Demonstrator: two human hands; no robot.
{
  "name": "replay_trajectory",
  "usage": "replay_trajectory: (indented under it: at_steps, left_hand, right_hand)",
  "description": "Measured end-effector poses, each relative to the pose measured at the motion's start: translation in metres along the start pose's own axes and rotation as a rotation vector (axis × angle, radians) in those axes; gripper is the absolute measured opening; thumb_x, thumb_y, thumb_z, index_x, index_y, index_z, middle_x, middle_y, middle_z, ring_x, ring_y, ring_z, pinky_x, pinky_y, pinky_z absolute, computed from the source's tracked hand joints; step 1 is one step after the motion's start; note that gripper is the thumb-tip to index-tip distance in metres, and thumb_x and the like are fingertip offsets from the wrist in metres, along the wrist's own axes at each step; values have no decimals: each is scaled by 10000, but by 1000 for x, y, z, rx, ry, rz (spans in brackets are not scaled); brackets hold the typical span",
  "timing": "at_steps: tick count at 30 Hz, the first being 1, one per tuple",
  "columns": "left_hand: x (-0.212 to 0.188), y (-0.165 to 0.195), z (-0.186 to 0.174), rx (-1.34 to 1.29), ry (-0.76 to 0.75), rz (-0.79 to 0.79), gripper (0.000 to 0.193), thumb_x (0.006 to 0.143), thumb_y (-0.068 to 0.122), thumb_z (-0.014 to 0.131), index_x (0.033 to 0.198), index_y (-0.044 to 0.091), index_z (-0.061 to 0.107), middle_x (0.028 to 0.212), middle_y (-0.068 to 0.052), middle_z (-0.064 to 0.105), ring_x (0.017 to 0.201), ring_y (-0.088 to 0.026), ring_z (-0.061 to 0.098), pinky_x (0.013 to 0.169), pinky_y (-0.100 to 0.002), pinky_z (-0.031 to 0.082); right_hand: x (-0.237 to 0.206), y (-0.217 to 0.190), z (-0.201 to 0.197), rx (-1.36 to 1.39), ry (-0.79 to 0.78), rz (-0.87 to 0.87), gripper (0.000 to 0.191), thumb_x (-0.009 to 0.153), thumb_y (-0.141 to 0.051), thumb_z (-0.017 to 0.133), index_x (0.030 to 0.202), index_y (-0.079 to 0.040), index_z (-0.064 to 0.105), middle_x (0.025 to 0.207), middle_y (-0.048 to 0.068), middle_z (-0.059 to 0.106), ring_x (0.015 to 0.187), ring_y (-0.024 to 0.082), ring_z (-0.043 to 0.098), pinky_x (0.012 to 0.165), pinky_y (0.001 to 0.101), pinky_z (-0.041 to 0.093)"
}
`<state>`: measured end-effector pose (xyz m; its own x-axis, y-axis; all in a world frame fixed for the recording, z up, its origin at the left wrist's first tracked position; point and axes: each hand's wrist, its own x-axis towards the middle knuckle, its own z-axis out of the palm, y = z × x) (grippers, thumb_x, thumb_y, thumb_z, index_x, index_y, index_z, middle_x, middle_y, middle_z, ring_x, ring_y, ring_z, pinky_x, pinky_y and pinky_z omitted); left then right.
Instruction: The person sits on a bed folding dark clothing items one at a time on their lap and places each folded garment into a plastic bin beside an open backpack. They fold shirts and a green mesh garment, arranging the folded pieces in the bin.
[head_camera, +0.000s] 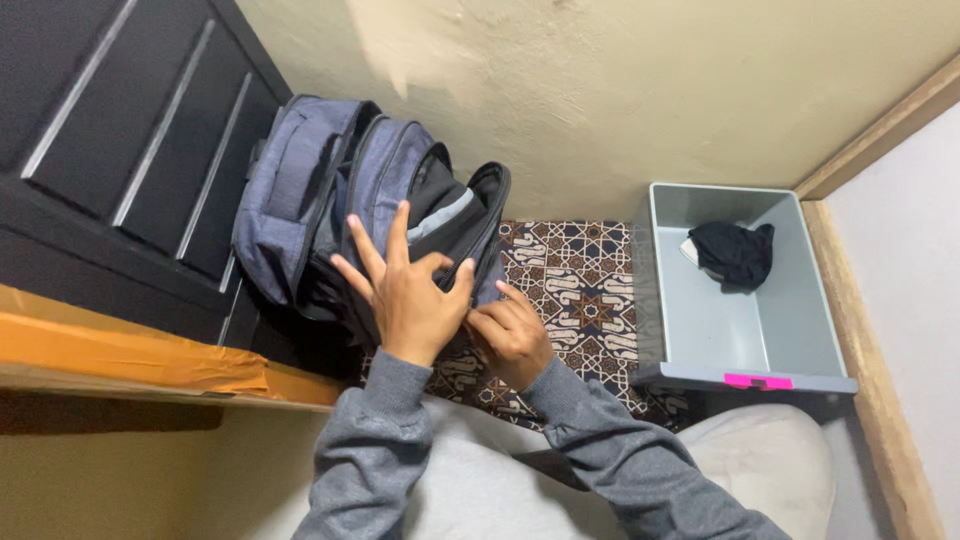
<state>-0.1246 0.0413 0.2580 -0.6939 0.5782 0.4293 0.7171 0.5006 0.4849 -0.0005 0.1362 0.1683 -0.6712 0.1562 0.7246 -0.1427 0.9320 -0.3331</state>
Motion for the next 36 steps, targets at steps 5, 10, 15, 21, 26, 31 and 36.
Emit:
replay_trajectory:
  at_steps: [5,10,15,21,26,31,36]
  left_hand:
    - [33,-1,7,137,-139,65,205,756,320,833,758,115,815,1561,-127,429,1505,-496,100,1126,-761,-29]
    - [67,-14,32,-24,-105,7,160,773,297,828,745,140,820,1543,-74,463,1516,-418,157,1150,-723,-51]
    - [83,-39,38,-44,-35,-135,212,793,330,832,731,128,810,1544,-42,472,1516,-355,212,1170,-684,-41]
    - [50,-34,39,-14,67,32,199,817,327,819,811,128,818,1526,-86,493,1509,-424,223,1188,-695,1]
    - [-21,1,55,-60,0,229,292,894,322,729,1035,71,774,1470,-133,521,1503,-475,249,1233,-650,113]
    - [-86,10,77,-351,-80,181,641,1009,346,532,1533,-20,478,1563,-169,483,1538,-464,245,1231,-630,126]
    - [-90,-2,88,-501,-23,169,565,1041,267,408,1530,-5,489,1616,-196,444,1548,-482,284,1243,-588,179]
  right_hand:
    - [5,4,-3,16,22,-4,176,875,-55,781,1041,-29,730,921,81,685,846,247,677,1089,518,486]
    - [6,22,6,-25,24,2,231,882,-60,754,1105,-14,715,927,84,679,868,248,668,1108,500,463]
    - [-41,29,49,-144,-193,-101,268,844,-67,674,1107,-30,714,891,91,631,909,259,657,1109,477,464]
    - [-75,38,84,-234,-467,-41,213,833,-62,659,1033,-43,728,849,102,646,898,268,657,1082,488,465]
    - [-84,33,71,108,-330,669,249,757,-132,754,989,-44,738,921,177,728,868,369,685,807,453,549]
    - [-107,33,40,221,-104,1083,245,895,-178,673,1105,-103,775,968,106,796,782,229,723,710,367,557]
    - [-99,14,22,598,106,980,395,948,-231,657,1299,-51,662,1195,113,756,992,142,730,877,292,589]
